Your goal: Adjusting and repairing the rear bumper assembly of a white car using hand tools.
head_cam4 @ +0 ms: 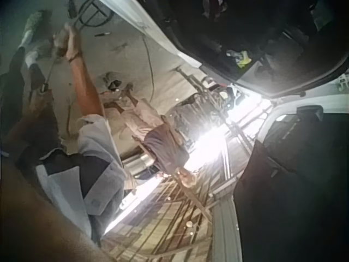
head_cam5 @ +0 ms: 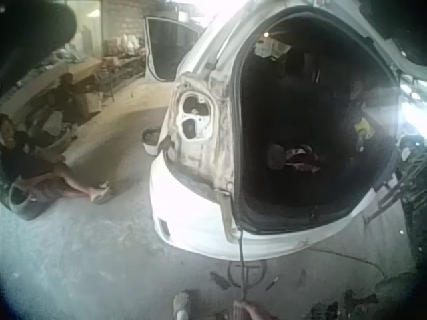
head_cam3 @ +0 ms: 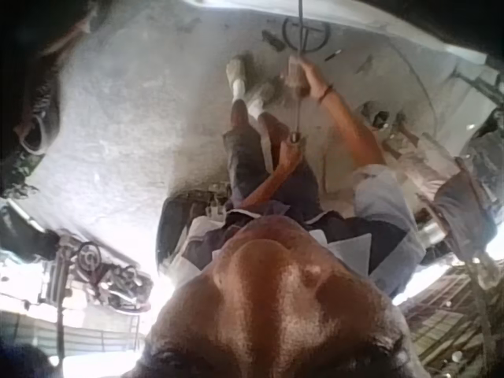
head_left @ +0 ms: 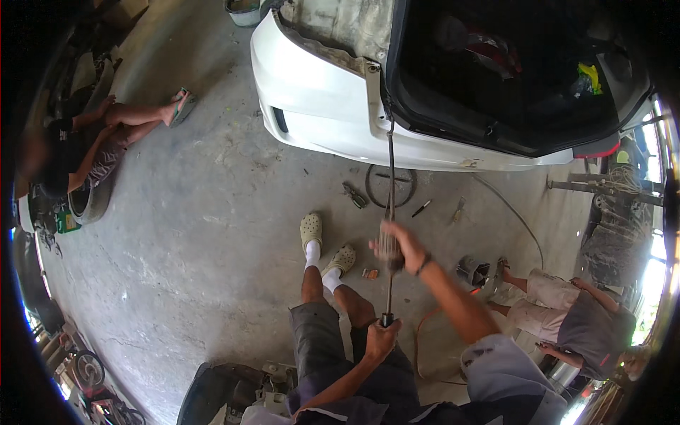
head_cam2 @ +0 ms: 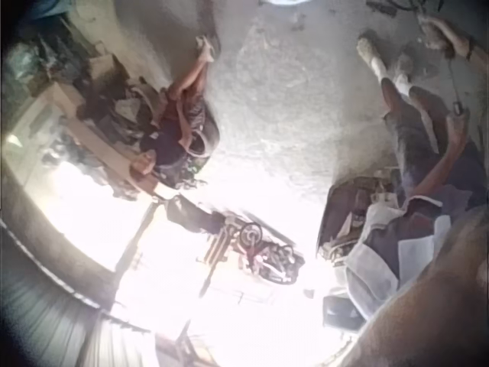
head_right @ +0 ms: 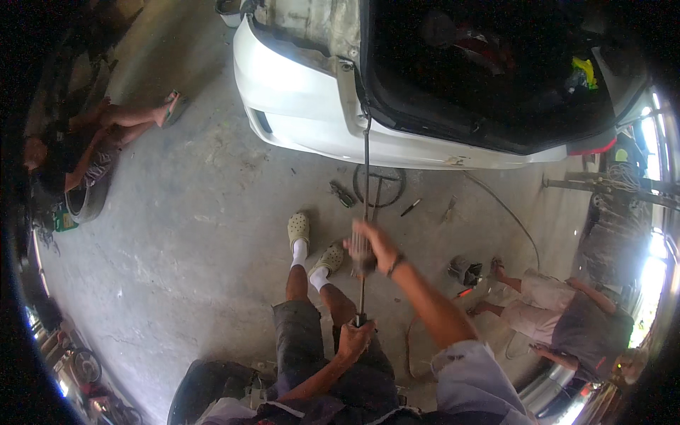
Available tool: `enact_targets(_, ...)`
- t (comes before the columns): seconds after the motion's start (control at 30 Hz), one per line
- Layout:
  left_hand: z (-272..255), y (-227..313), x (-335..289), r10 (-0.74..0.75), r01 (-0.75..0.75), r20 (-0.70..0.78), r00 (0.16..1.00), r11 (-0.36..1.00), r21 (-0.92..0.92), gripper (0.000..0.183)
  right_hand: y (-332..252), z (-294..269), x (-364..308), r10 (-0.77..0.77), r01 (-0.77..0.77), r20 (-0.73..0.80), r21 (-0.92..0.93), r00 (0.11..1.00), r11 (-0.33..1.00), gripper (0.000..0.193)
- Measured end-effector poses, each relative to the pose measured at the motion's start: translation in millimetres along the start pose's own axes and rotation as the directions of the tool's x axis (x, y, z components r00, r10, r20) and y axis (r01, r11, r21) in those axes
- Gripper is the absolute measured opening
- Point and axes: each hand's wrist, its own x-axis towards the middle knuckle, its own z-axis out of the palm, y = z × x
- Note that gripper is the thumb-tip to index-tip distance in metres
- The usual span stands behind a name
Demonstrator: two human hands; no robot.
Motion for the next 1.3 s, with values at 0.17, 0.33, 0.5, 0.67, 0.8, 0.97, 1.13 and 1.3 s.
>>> enact_targets(0.17, 5.9, -17.4, 8.0, 0.060, -0.050, 0.057, 0.997, 0.986, -0.160, 0.039, -117.7, -8.5, 117.6, -0.107, 0.102, -0.022, -0.171, 0.994, 0.980, 0.042)
enact_targets(0.33, 1.4, -16.3, 17.1, 0.145, -0.145, 0.009, 0.989, 0.989, -0.003, 0.033, -86.5, 43.5, 39.9, -0.133, 0.116, -0.088, -0.175, 0.987, 0.978, 0.042)
enact_targets(0.5, 18.1, -2.6, -9.0, 0.027, -0.026, 0.018, 0.999, 1.000, -0.009, 0.038, 50.9, 41.1, -101.3, -0.060, 0.060, -0.263, -0.010, 0.963, 0.998, 0.037)
enact_targets(0.67, 29.8, 8.4, -20.6, 0.094, -0.093, 0.007, 0.996, 0.993, -0.072, 0.038, 48.4, 1.3, -85.5, 0.045, -0.047, -0.142, -0.013, 0.989, 0.999, 0.034)
enact_targets(0.8, 37.6, 0.3, -16.7, 0.089, -0.086, 0.023, 0.996, 0.989, -0.123, 0.042, -32.3, -0.5, -8.6, -0.113, 0.103, -0.061, -0.149, 0.992, 0.983, 0.037)
enact_targets(0.97, 26.1, -15.4, 0.7, 0.107, -0.104, 0.041, 0.993, 0.992, -0.073, 0.044, -123.6, 30.7, 64.3, -0.115, 0.108, -0.021, -0.212, 0.993, 0.971, 0.041)
enact_targets(1.13, 9.0, -10.9, 5.4, 0.250, -0.248, -0.054, 0.967, 0.968, 0.045, 0.042, 9.8, 36.1, -57.2, -0.242, 0.209, -0.204, -0.171, 0.949, 0.963, 0.036)
enact_targets(1.3, 25.8, -2.5, -14.6, 0.225, -0.221, -0.031, 0.974, 0.970, 0.099, 0.034, 81.1, 7.2, -108.0, -0.103, 0.101, -0.167, -0.021, 0.981, 0.995, 0.038)
